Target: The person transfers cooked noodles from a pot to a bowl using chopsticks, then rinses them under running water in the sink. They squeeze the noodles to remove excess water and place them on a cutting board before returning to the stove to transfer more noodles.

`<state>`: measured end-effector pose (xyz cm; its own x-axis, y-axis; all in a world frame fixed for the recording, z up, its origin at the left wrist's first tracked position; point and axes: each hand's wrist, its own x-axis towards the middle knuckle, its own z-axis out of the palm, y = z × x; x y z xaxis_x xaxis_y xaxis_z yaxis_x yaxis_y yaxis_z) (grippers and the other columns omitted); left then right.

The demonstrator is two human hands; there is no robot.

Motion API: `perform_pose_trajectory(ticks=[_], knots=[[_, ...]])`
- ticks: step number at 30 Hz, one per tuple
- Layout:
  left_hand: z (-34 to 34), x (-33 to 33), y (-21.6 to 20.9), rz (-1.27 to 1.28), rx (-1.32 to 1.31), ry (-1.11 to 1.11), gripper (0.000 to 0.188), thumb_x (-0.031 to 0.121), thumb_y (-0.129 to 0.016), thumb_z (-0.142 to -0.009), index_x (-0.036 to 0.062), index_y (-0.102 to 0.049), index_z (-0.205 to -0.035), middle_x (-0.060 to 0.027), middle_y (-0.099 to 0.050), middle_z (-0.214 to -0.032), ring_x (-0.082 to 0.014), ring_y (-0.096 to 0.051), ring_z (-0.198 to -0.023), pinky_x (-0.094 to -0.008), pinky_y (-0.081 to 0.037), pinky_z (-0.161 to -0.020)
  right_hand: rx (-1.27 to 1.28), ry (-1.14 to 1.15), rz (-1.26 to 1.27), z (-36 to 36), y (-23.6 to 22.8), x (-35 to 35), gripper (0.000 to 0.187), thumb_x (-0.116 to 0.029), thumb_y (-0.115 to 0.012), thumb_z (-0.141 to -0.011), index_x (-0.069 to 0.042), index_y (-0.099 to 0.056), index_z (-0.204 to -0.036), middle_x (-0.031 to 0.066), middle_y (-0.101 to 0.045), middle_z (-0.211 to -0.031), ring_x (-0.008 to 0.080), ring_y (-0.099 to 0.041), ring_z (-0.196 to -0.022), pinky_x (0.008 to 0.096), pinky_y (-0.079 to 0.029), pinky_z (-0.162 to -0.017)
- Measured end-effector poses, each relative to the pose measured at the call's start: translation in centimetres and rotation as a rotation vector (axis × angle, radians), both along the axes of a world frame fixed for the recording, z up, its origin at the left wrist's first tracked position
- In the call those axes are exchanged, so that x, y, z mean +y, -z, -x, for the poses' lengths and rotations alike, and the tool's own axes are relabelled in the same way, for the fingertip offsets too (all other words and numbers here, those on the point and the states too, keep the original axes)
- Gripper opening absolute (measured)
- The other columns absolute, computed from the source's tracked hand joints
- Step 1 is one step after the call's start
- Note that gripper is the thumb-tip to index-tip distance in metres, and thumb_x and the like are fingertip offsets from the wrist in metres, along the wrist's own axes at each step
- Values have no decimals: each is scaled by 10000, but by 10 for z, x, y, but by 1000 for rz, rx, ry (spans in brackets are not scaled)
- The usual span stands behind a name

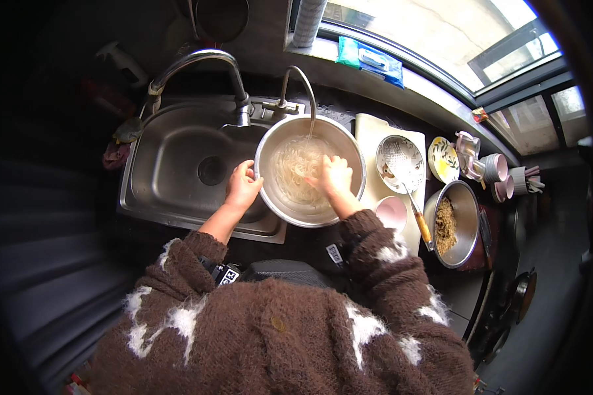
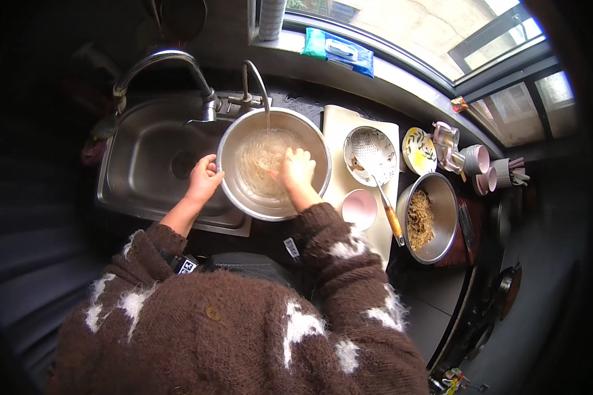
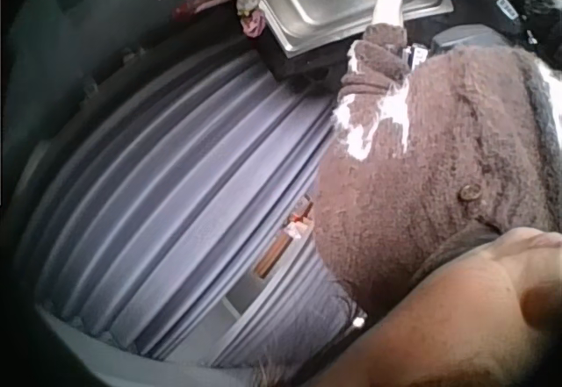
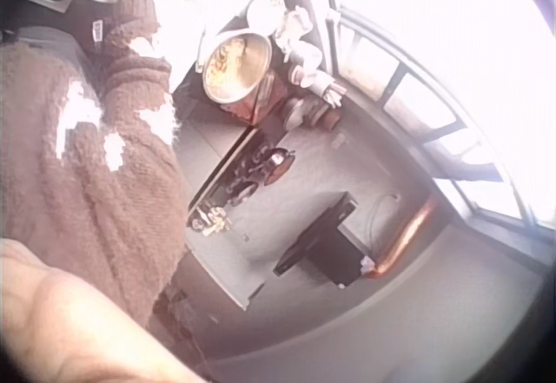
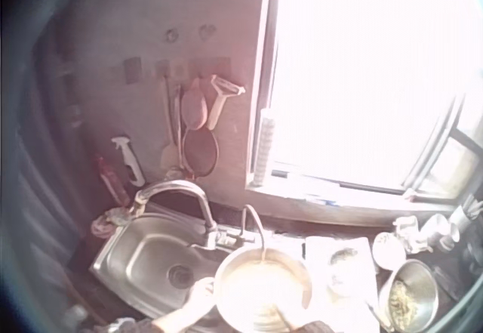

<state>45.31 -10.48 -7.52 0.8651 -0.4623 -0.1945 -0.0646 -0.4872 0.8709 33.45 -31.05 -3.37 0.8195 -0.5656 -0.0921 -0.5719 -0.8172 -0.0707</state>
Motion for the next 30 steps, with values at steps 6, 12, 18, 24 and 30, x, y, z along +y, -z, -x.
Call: perform_pose_trajectory(ticks=[6,12,18,24,30], knots=[[2,-3,8,9,53,-54,501,58,-707,-701,27,-542,-1173,-48,-576,-900,-126,-568,-683,-272,-497,-679,119,-448,-135,1,-4,41,414,-390,-729,-656,-123,-671,-967,62,-584,-1085,279,-484,-1055,431,-407,-867],[4,-5,5,0,-13,-63,487,48,-702,-698,34,-548,-1159,-51,-575,-884,-133,-568,-691,-278,-494,-679,191,-335,-34,33,-40,2,376,-420,-701,-689,-118,-696,-913,64,-644,-952,272,-532,-991,424,-437,-806],[7,-6,5,23,-36,-67,476,-13,-675,-713,7,-533,-1167,-31,-565,-840,-93,-543,-660,-243,-489,-641,110,-127,34,-7,2,-1,668,-516,-726,-627,-55,-597,-1094,116,-624,-1016,299,-537,-1004,414,-427,-851],[6,-8,2,10,-41,-43,463,-41,-658,-725,-9,-521,-1166,-25,-573,-815,-72,-546,-650,-228,-488,-623,-19,-304,-17,-25,23,33,238,-227,-669,-610,-82,-650,-798,125,-643,-836,292,-557,-905,438,-384,-808],[5,-9,3,73,38,-60,424,72,-669,-702,57,-564,-1112,-59,-609,-834,-164,-583,-697,-306,-487,-667,-308,-349,-55,-14,-82,24,69,-142,-631,-607,-105,-629,-666,80,-624,-655,257,-601,-725,393,-402,-676]])
